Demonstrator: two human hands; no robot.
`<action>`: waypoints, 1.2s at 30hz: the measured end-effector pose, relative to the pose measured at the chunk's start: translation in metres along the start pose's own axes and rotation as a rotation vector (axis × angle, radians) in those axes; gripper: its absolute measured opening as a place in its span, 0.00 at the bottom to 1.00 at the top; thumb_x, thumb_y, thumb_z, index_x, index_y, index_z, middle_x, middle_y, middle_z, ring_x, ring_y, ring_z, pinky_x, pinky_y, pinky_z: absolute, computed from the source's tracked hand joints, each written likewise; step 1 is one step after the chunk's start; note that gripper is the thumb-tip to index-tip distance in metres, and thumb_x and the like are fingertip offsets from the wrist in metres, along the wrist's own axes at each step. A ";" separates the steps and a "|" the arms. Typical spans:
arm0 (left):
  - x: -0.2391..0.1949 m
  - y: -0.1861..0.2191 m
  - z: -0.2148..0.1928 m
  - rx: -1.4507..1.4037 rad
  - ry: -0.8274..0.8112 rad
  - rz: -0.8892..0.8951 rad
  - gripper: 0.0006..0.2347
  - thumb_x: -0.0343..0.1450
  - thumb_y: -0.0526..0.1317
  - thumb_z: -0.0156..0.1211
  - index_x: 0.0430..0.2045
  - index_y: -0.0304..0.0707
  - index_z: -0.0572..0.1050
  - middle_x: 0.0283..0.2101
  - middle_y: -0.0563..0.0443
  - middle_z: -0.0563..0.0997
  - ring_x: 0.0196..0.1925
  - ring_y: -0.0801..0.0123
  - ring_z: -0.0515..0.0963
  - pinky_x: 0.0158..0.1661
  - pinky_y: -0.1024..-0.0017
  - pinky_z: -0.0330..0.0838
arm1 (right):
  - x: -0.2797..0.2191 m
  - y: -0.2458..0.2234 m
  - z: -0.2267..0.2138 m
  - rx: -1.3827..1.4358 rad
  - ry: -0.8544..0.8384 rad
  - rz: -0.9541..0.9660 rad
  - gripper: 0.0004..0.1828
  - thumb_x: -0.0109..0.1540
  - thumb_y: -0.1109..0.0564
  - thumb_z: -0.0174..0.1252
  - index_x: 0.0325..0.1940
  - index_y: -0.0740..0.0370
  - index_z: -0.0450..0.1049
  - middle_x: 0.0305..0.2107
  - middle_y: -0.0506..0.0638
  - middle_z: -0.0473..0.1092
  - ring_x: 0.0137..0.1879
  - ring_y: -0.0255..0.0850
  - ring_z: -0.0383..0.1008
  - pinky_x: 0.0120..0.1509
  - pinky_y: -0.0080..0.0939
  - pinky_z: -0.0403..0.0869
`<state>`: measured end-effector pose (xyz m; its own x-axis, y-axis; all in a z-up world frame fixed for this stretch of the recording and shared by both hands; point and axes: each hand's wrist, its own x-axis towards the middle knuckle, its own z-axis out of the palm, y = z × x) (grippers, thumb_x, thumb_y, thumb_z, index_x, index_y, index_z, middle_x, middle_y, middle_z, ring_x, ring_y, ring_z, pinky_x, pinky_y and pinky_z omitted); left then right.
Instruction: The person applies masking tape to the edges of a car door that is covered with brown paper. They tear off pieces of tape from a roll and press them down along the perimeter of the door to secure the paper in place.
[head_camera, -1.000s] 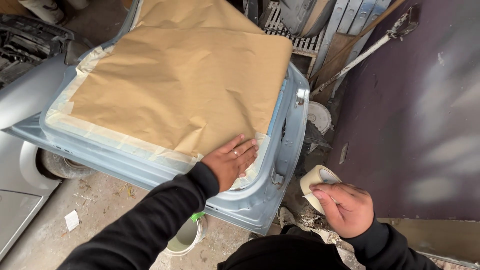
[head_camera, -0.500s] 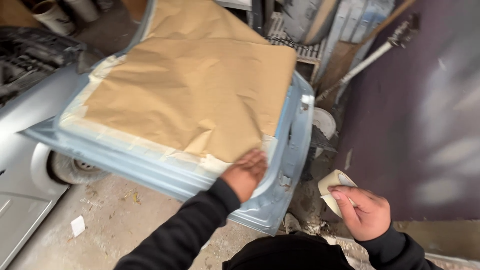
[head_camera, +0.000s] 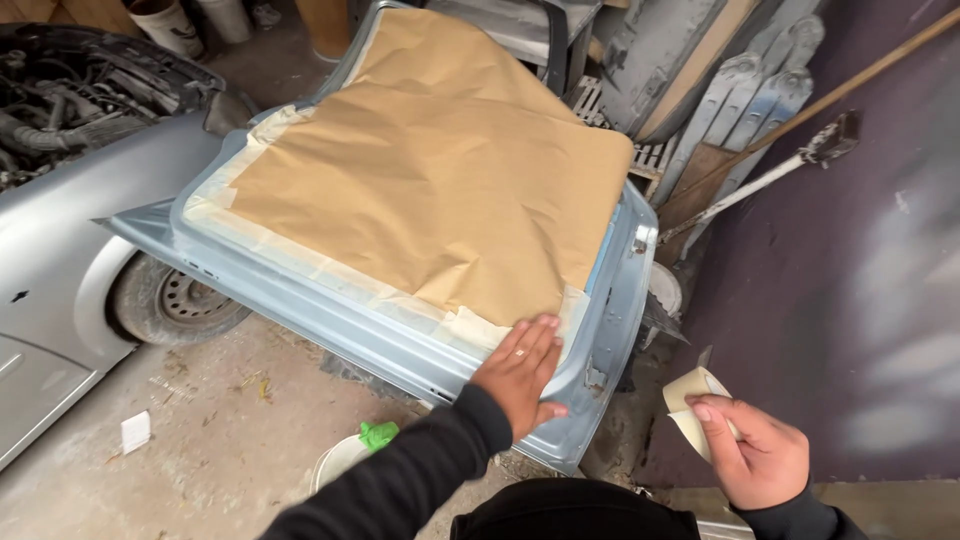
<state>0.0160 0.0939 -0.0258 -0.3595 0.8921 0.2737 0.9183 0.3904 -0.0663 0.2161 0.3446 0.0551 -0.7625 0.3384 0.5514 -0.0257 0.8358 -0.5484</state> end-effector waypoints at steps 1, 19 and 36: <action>-0.008 0.008 0.001 -0.001 0.073 -0.087 0.42 0.78 0.65 0.40 0.72 0.15 0.59 0.81 0.21 0.52 0.87 0.41 0.44 0.81 0.51 0.30 | -0.004 0.003 0.000 0.002 0.008 0.011 0.06 0.63 0.62 0.67 0.43 0.63 0.86 0.25 0.48 0.81 0.20 0.34 0.64 0.27 0.33 0.66; 0.017 -0.081 0.005 -0.339 0.367 -0.229 0.09 0.60 0.43 0.76 0.31 0.45 0.89 0.39 0.59 0.82 0.53 0.61 0.74 0.63 0.62 0.62 | -0.064 0.022 -0.013 0.000 -0.128 0.092 0.07 0.59 0.59 0.69 0.40 0.59 0.88 0.30 0.47 0.87 0.19 0.34 0.75 0.28 0.32 0.73; 0.005 -0.046 -0.028 -0.016 0.204 -0.522 0.19 0.61 0.49 0.77 0.43 0.45 0.86 0.50 0.54 0.82 0.56 0.58 0.77 0.61 0.59 0.62 | -0.171 0.181 -0.034 0.295 0.020 0.167 0.08 0.53 0.61 0.73 0.36 0.58 0.89 0.31 0.45 0.87 0.30 0.31 0.87 0.37 0.26 0.80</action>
<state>-0.0232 0.0744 0.0051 -0.7291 0.5188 0.4464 0.6302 0.7634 0.1421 0.3633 0.4523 -0.1169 -0.7594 0.4711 0.4488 -0.0893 0.6078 -0.7891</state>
